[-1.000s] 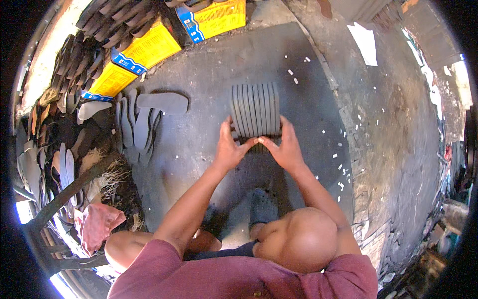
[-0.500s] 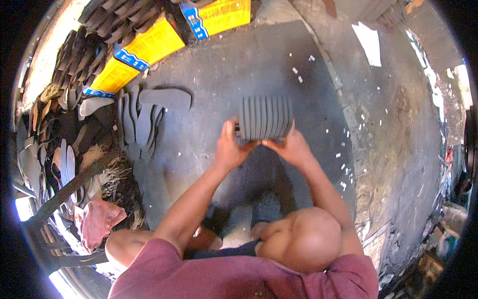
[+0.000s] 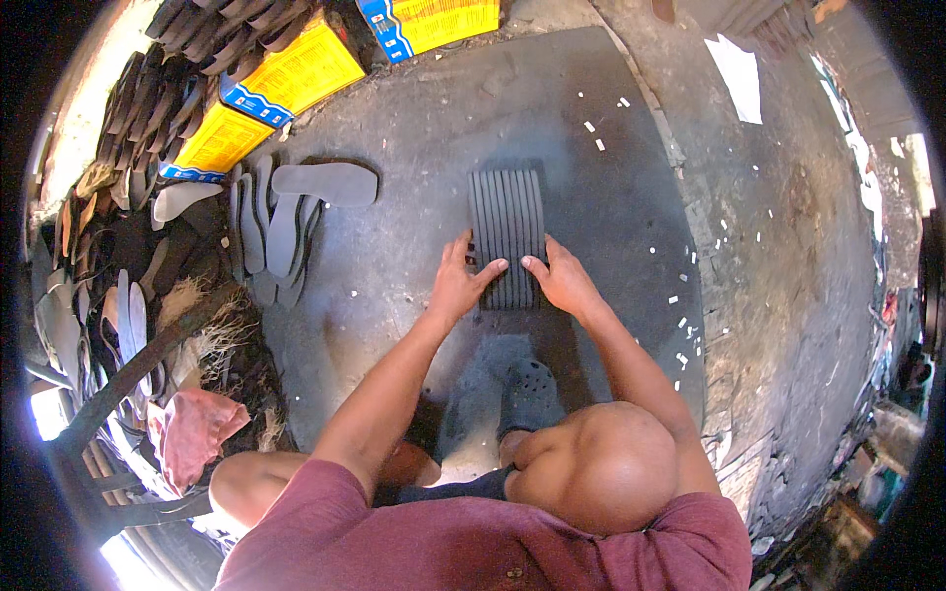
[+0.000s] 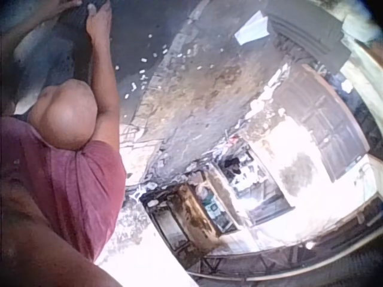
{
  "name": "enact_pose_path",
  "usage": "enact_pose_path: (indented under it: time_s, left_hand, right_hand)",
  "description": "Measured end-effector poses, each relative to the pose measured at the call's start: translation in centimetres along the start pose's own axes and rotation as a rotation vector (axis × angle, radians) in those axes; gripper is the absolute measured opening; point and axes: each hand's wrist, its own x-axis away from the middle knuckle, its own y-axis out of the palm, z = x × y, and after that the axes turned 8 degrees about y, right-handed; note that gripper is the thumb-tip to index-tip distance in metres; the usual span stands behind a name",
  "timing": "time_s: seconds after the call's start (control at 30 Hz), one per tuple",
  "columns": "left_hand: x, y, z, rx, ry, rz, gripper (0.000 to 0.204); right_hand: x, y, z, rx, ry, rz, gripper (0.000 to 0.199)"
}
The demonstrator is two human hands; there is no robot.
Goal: The person sits on the floor and stacks several gray rubber shoe soles. They then move to a hydraulic press, place a sheet of rubber material under the die, and repeatedly press out sole shapes. The cut soles are removed and stacked on a nearby shelf.
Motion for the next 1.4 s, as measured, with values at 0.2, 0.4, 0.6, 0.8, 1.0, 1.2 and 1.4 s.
enact_pose_path:
  time_s: [0.2,0.4,0.6,0.8,1.0,1.2,1.4]
  left_hand:
    - [-0.8,-2.2,0.6,0.694,-0.342,-0.073,0.088]
    - [-1.1,-1.0,3.0,0.988,-0.414,-0.152,0.093]
    - [-6.4,-8.2,-4.1,-0.016,-0.167,0.184,0.073]
    - [-10.9,-19.5,-10.2,-0.815,-0.133,0.183,0.078]
    - [-12.1,-20.9,-11.9,-1.035,0.049,-0.014,0.068]
    - [-5.7,-18.0,-0.4,0.645,-0.028,-0.122,0.069]
    - [-10.0,-28.7,-13.0,0.015,-0.179,0.493,0.107]
  right_hand:
    - [0.5,-0.8,1.0,-0.623,0.026,-0.058,0.077]
    - [-0.4,-1.1,-1.5,-1.253,0.215,-0.394,0.112]
    - [-4.0,-2.0,-1.5,-1.154,0.214,-0.092,0.108]
    - [-6.4,-3.3,0.0,-0.941,0.326,0.040,0.111]
    - [-6.0,-4.7,-2.3,-0.642,0.183,0.334,0.102]
    - [-2.9,1.8,-13.4,-0.094,-0.400,0.129,0.090]
    - [-1.9,5.7,-9.1,-0.358,-0.136,-0.350,0.041]
